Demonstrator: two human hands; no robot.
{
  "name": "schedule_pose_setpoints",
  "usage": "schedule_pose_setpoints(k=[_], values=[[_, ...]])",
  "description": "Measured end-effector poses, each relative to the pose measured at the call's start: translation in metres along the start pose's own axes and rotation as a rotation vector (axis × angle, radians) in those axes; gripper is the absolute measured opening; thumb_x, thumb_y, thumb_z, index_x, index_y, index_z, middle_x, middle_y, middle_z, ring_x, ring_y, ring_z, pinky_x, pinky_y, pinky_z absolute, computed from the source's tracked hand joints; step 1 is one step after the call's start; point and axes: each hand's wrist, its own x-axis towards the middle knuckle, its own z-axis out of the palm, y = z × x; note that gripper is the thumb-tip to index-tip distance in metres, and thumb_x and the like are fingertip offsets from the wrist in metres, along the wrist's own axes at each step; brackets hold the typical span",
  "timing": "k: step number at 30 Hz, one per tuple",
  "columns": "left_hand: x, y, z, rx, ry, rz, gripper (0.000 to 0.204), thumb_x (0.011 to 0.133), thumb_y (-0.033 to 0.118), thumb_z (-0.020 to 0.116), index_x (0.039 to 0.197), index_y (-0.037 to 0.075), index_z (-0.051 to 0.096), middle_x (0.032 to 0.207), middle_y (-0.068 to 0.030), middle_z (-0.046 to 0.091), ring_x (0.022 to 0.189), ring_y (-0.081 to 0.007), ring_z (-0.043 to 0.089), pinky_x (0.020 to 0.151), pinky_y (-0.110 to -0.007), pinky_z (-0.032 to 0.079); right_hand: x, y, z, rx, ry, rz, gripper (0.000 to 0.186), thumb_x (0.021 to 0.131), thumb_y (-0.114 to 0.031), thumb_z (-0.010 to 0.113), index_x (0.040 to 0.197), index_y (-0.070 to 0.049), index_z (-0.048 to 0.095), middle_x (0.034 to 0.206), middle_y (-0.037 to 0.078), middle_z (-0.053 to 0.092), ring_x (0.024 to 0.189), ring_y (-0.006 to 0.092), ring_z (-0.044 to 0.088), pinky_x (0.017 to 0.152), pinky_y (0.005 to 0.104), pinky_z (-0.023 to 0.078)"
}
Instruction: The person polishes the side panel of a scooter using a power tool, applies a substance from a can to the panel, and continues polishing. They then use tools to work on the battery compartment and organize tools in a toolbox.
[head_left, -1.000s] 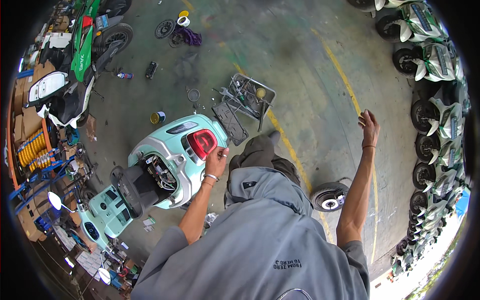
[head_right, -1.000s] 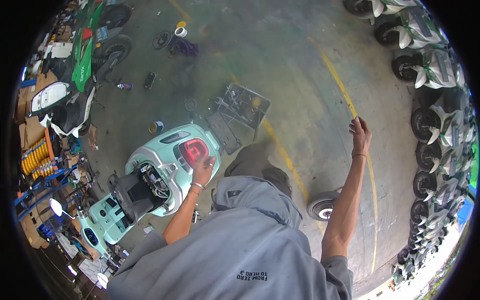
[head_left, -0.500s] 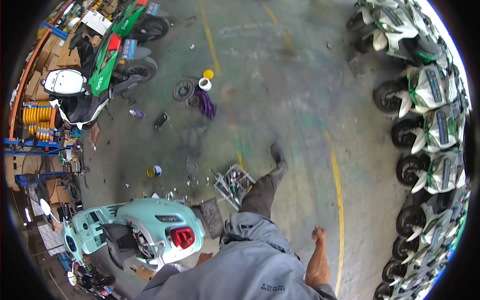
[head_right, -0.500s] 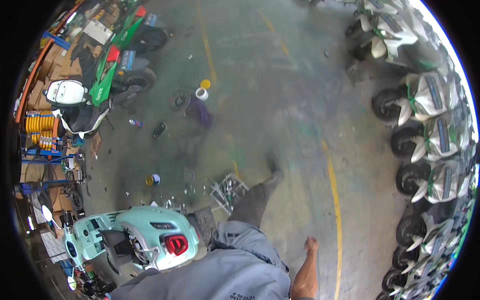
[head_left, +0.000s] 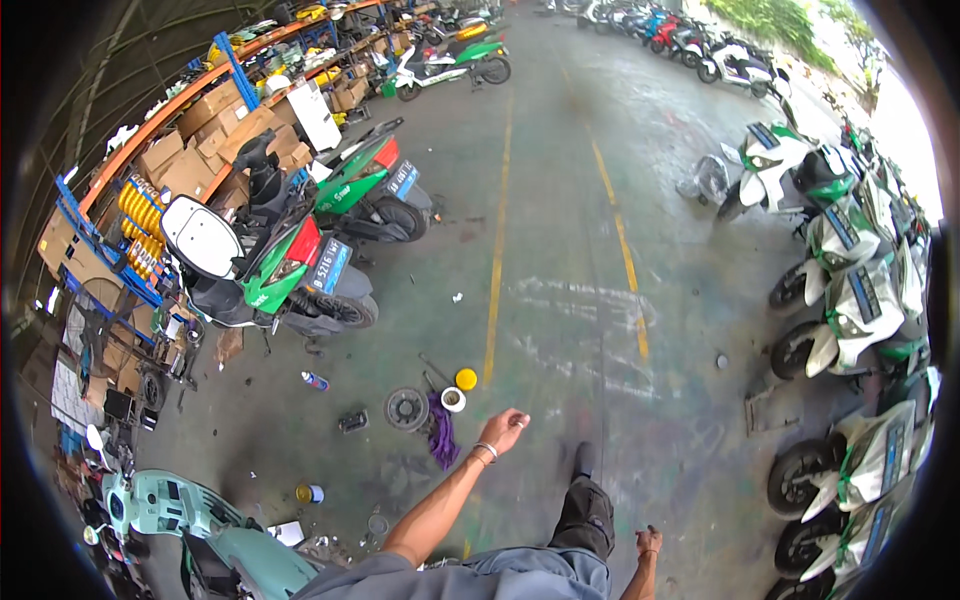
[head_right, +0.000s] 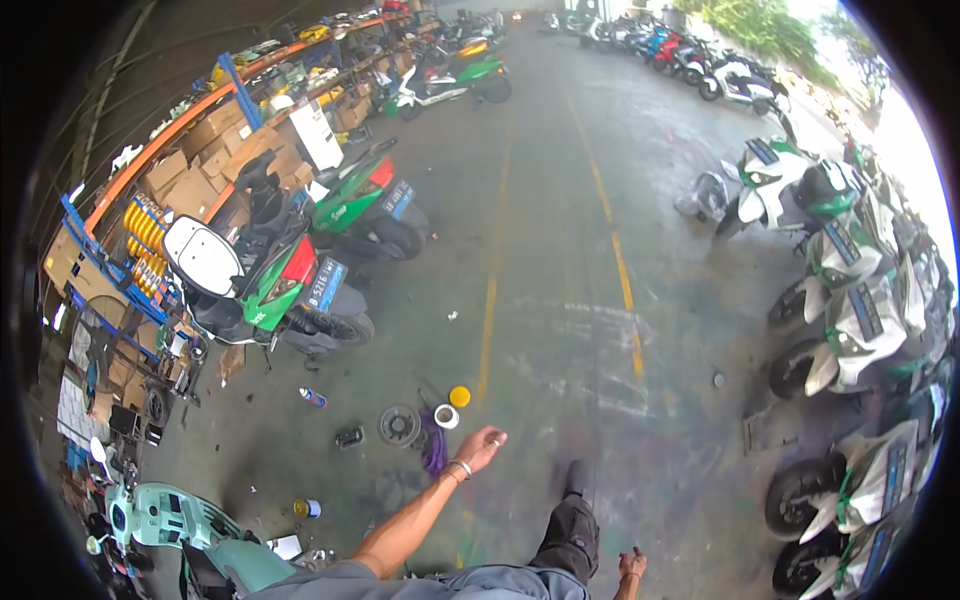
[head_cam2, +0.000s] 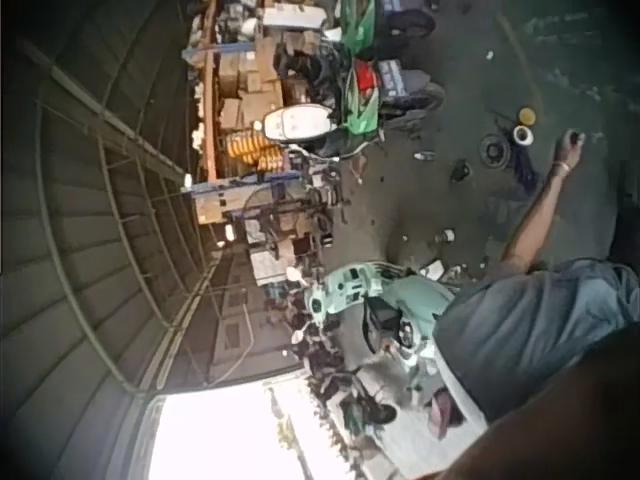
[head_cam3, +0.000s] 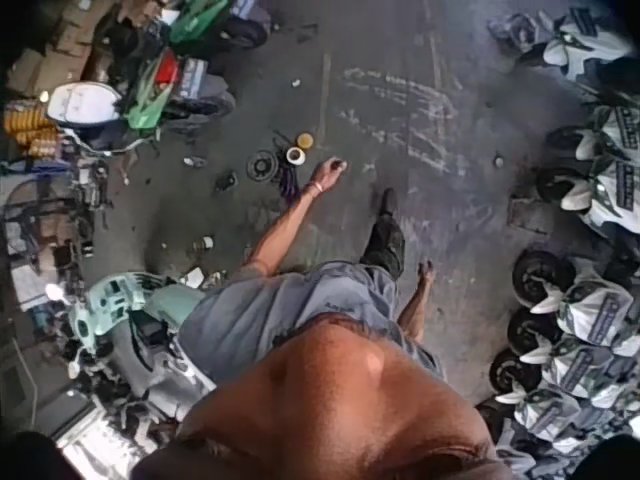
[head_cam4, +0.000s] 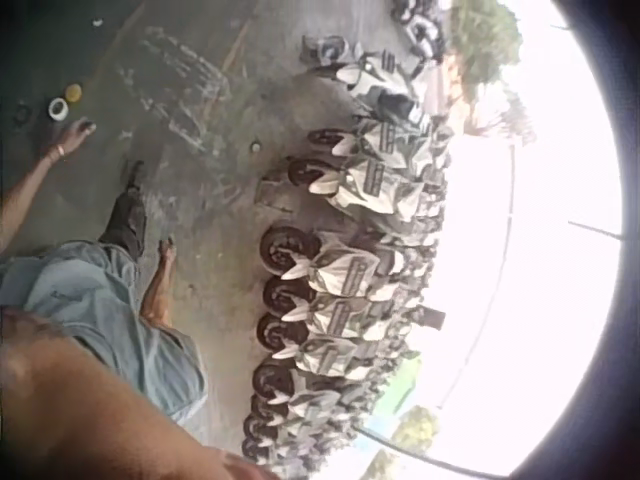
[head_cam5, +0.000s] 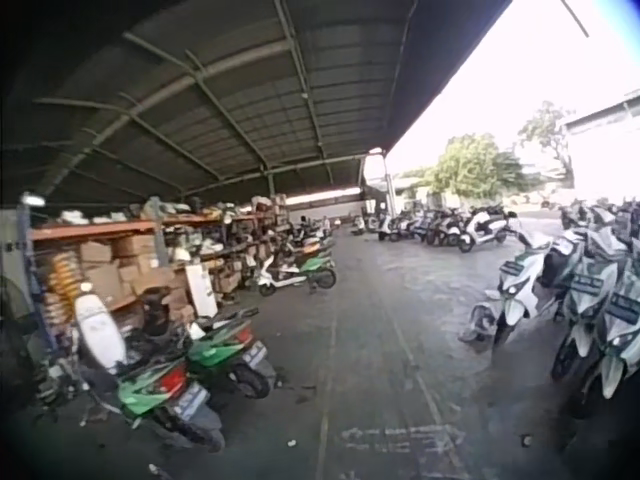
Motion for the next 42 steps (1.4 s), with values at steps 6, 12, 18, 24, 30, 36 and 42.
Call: schedule_pose_setpoints(k=[6,12,18,24,30,36,42], values=[[0.188,-0.022,0.039,0.11,-0.156,-0.17,0.042,0.092,0.043,0.063,0.107,0.004,0.067,0.105,-0.018,0.071,0.1,-0.0328,0.068,0.087,-0.04,0.053,0.249,-0.24,0.068,0.321,-0.079,0.061,0.018,0.08,-0.011,0.063,0.094,-0.004,0.071,0.069,0.008,0.061,0.053,0.0203,0.057,0.046,0.0349,0.049],[0.19,-0.132,-0.055,-0.129,0.08,-1.016,0.04,0.088,0.041,0.06,0.085,0.003,0.072,0.08,-0.0151,0.071,0.076,-0.0274,0.07,0.068,-0.043,0.055,0.392,-0.503,0.181,-0.325,-0.44,-0.23,0.015,0.083,-0.013,0.063,0.092,-0.005,0.071,0.071,0.007,0.065,0.058,0.0192,0.062,0.05,0.0347,0.05],[0.234,-0.184,-0.134,0.033,0.159,-1.534,0.032,0.09,0.026,0.056,0.083,-0.003,0.068,0.069,-0.0148,0.068,0.058,-0.0234,0.067,0.051,-0.038,0.053,0.493,-0.815,0.321,-0.021,-0.623,-0.485,0.027,0.086,-0.022,0.066,0.102,-0.001,0.07,0.076,0.005,0.067,0.06,0.0166,0.063,0.055,0.0299,0.051],[0.57,-0.161,-0.158,0.209,-0.253,-1.065,0.026,0.093,0.028,0.053,0.085,0.015,0.073,0.08,-0.0052,0.073,0.074,-0.0186,0.071,0.062,-0.038,0.053,0.564,-0.977,0.381,0.009,-0.668,0.072,0.02,0.088,-0.015,0.06,0.099,-0.001,0.067,0.07,0.008,0.061,0.053,0.0209,0.059,0.046,0.0362,0.048],[0.954,-0.019,-0.277,-0.16,0.295,-0.484,0.045,0.092,0.048,0.059,0.105,0.005,0.067,0.105,-0.0137,0.072,0.102,-0.0305,0.067,0.088,-0.04,0.052,0.638,-1.051,0.432,-0.199,-0.658,0.302,0.017,0.089,-0.02,0.059,0.096,-0.007,0.068,0.075,0.009,0.065,0.063,0.0281,0.064,0.054,0.0446,0.051],[1.178,-0.033,-0.382,-0.216,0.408,-0.59,0.046,0.09,0.048,0.06,0.105,0.006,0.069,0.109,-0.0132,0.071,0.105,-0.0322,0.066,0.089,-0.043,0.052,0.713,-1.2,0.547,-0.347,-0.701,0.331,0.018,0.089,-0.021,0.058,0.097,-0.008,0.068,0.074,0.01,0.066,0.064,0.028,0.065,0.053,0.0424,0.051],[1.233,-0.156,-0.43,-0.25,0.27,-1.125,0.041,0.085,0.044,0.062,0.083,0.005,0.072,0.073,-0.011,0.071,0.068,-0.0266,0.069,0.07,-0.041,0.055,0.827,-1.495,0.734,-0.414,-0.779,0.165,0.018,0.089,-0.022,0.057,0.097,-0.009,0.067,0.073,0.012,0.066,0.065,0.028,0.066,0.052,0.0403,0.05]])
